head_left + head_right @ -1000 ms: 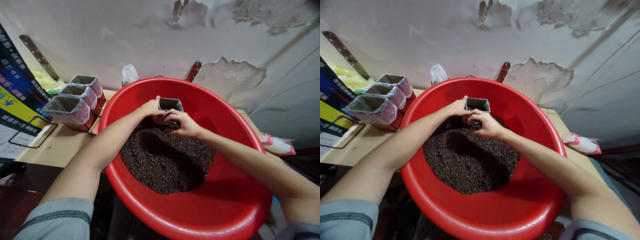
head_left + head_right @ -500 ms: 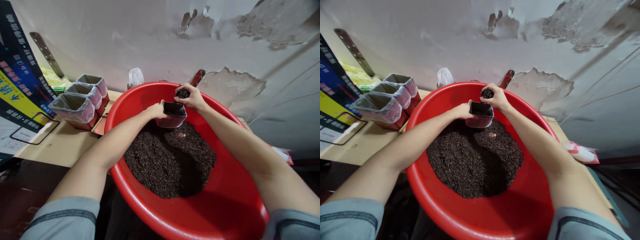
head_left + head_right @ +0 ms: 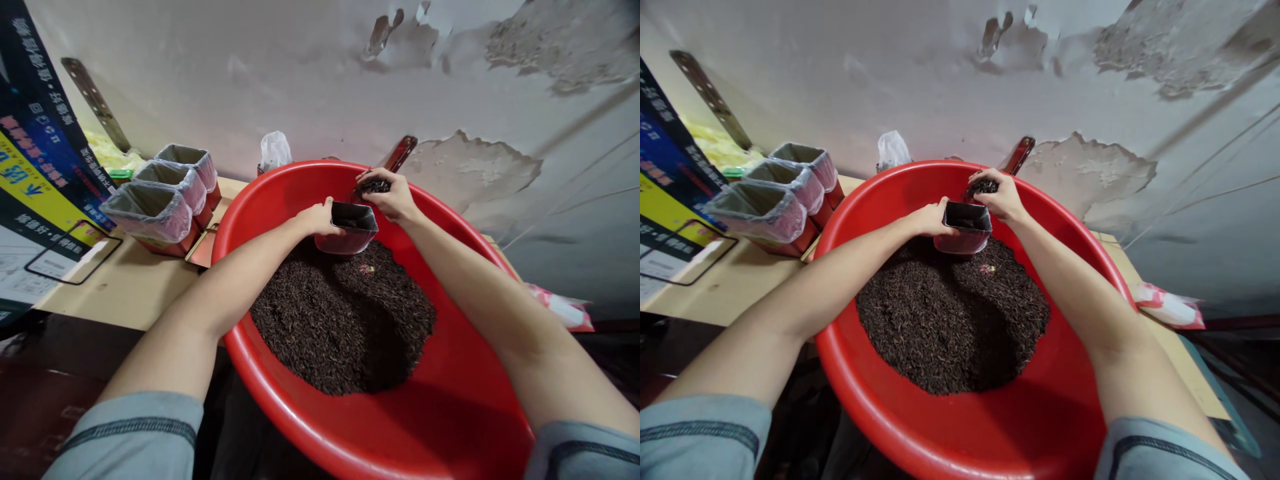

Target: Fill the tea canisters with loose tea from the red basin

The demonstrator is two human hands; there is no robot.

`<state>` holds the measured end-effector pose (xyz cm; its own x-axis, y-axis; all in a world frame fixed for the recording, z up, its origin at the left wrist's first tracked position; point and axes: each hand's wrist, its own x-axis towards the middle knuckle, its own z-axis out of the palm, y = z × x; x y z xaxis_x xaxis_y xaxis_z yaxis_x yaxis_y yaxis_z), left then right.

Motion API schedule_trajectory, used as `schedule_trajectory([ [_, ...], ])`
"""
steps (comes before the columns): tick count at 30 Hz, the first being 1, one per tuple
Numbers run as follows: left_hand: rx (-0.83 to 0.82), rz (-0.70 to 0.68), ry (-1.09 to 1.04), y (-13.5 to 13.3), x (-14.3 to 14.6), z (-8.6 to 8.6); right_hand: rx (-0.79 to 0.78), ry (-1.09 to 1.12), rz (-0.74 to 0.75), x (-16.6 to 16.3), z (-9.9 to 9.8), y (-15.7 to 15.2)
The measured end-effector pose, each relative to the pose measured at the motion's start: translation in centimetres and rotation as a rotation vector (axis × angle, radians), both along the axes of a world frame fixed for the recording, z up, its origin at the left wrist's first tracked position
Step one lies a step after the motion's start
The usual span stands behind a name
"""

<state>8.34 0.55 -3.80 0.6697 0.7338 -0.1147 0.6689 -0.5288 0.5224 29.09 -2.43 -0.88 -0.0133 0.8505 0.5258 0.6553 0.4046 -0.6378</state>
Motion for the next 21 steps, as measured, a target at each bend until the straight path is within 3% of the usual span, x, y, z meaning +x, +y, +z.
schedule_trajectory([
  [7, 0.002, 0.022, 0.037, -0.6, 0.1, 0.6, -0.124, 0.104, -0.014, -0.2, -0.7, -0.6],
  [13, 0.019, 0.029, 0.056, -1.0, 0.2, 0.9, -0.118, -0.180, -0.120, 0.4, -1.0, -1.6],
  [16, 0.024, 0.034, 0.053, -1.1, 0.2, 0.9, -0.077, -0.370, -0.170, 0.5, -1.6, -4.0],
  [21, 0.008, 0.043, 0.038, -1.4, 0.2, 0.8, -0.062, -0.598, -0.199, -0.7, -4.4, -10.8],
])
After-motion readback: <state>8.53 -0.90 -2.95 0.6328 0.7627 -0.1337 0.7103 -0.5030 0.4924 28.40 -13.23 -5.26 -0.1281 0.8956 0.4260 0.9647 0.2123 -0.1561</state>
